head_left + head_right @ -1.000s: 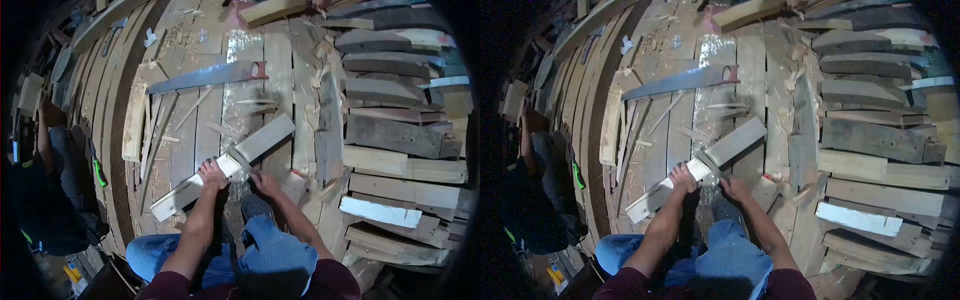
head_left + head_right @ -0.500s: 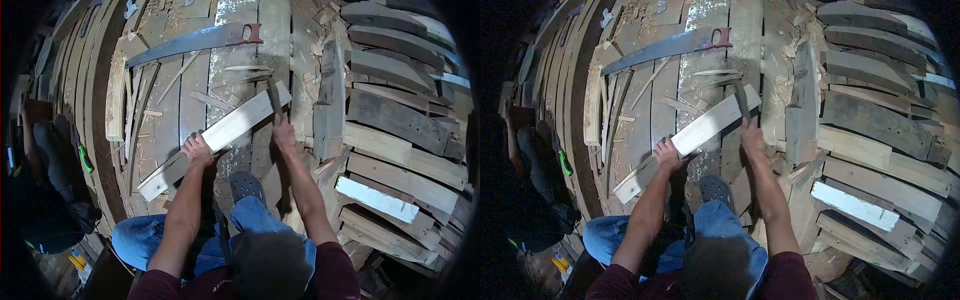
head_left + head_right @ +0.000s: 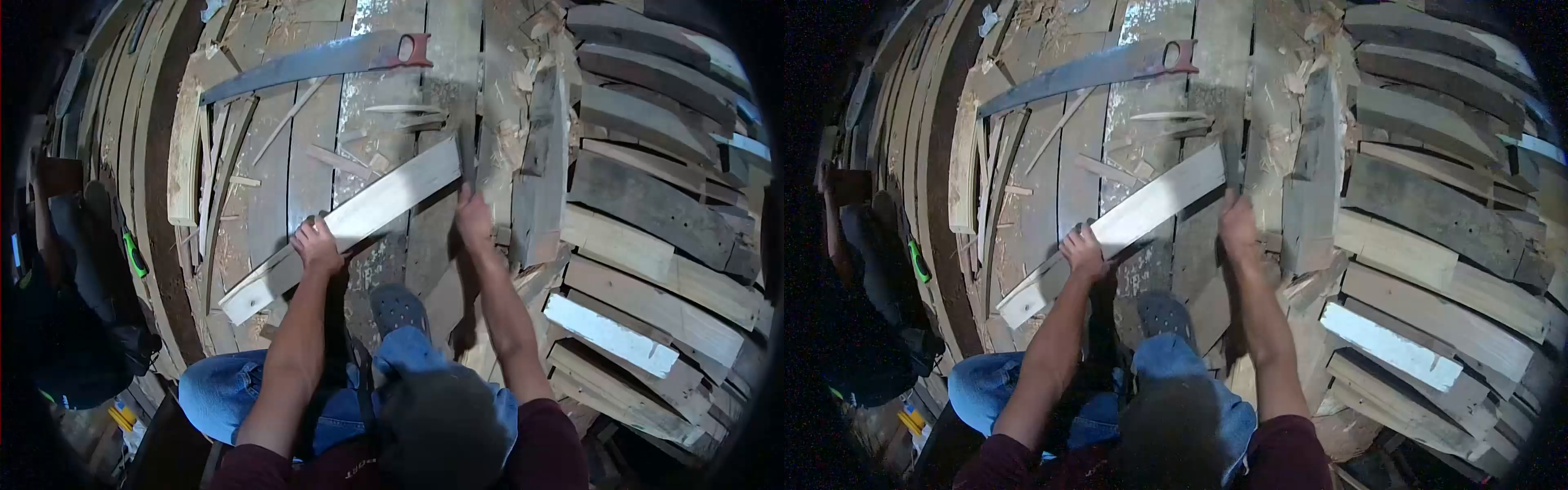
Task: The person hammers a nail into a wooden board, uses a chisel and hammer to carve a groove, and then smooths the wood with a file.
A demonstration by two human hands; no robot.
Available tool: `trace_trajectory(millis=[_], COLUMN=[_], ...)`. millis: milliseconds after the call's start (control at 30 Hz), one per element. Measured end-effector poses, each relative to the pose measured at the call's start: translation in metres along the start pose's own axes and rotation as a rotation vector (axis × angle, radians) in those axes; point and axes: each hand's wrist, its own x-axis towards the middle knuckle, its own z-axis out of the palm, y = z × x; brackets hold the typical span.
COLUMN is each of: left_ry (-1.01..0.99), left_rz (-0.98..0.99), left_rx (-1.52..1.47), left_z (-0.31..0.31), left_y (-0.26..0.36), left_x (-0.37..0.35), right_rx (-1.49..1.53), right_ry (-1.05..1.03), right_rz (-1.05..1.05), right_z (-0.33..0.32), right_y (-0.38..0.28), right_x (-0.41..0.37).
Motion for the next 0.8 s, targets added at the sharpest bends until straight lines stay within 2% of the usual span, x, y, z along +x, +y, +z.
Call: trace_trajectory(millis=[67, 100, 133, 233, 267, 367, 400, 600, 700, 767, 800], left_ry=[-0.052, -0.081, -0.089, 0.062, 0.076, 0.024, 0.072, -0.057, -0.112, -0.138, -0.260], left_rz=[-0.014, -0.026, -0.040, 0.020, 0.017, -0.006, 0.010, -0.058, -0.068, -0.080, -0.112], left_rx=[0.011, 0.022, 0.042, 0.085, 0.084, 0.057, 0.079, 0.121, 0.114, 0.077, 0.061], left_z=[-0.001, -0.003, -0.005, 0.002, 0.005, 0.002, 0.010, 0.004, 0.005, -0.012, -0.027], left_y=[0.002, 0.001, 0.003, 0.000, -0.001, 0.001, -0.003, 0.002, 0.001, 0.008, 0.013], left_x=[0.003, 0.003, 0.002, -0.001, 0.000, 0.000, 0.002, 0.006, 0.006, 0.002, 0.004], right_rx=[0.024, -0.025, 0.016, 0.092, 0.037, 0.022, 0.057, 0.025, 0.150, 0.183, 0.202], right_ry=[-0.056, -0.226, -0.248, -0.165, -0.196, -0.192, -0.189, -0.157, -0.178, -0.210, -0.221], right_rz=[-0.281, -0.232, -0.133, -0.185, -0.143, -0.208, -0.241, -0.246, -0.281, -0.291, -0.307], right_z=[0.022, 0.024, 0.031, 0.046, 0.047, 0.044, 0.052, 0.056, 0.064, 0.046, 0.037], right_y=[-0.004, -0.013, -0.018, -0.011, -0.009, -0.004, 0.004, 0.008, 0.019, 0.011, 0.007], right_x=[-0.037, -0.050, -0.058, -0.055, -0.053, -0.050, -0.046, -0.045, -0.037, -0.041, -0.043])
